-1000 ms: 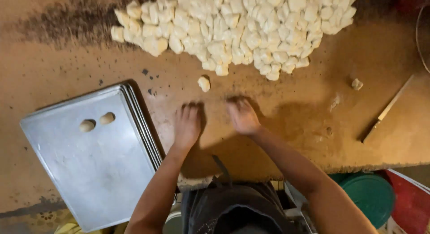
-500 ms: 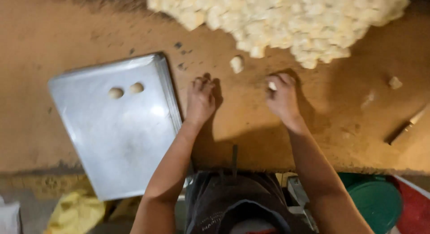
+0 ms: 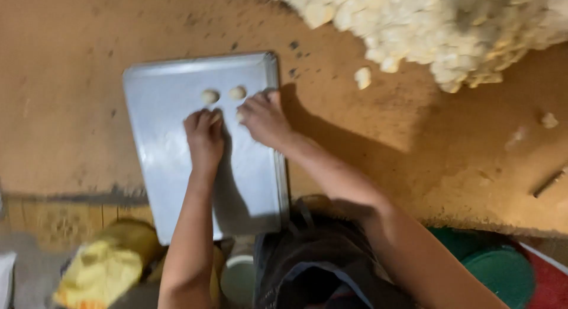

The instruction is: Rolling small pieces of dough into balls and arranging them in neat rows on metal baking trays.

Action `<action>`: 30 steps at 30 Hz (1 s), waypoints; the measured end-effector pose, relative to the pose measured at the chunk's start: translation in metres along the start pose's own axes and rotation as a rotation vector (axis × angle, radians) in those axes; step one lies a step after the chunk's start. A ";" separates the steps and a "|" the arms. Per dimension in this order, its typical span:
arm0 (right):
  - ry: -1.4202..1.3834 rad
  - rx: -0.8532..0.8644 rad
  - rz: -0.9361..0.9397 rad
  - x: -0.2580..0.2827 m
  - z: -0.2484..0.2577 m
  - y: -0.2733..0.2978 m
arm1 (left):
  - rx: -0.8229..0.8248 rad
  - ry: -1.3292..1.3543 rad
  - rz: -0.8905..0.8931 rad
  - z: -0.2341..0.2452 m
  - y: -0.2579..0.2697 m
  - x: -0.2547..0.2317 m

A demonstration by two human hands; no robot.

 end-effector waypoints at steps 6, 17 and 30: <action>-0.010 -0.189 -0.199 -0.165 0.128 0.064 | -0.072 0.025 0.243 0.049 0.013 -0.065; -0.252 -0.072 -0.245 -0.205 0.153 0.211 | 0.049 0.214 -0.358 -0.272 -0.142 -0.334; 0.177 -0.014 -0.882 -0.181 0.212 0.485 | 0.409 0.381 0.126 -0.137 0.077 -0.223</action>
Point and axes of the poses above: each hand's wrist, its own y-axis away from the middle knuckle, its own z-axis out of the back of the hand, x = y × z, the point moved 9 cm from there along -y, towards the middle knuckle, and after that the axes turned 2 degrees about -y, right-handed, at the moved point
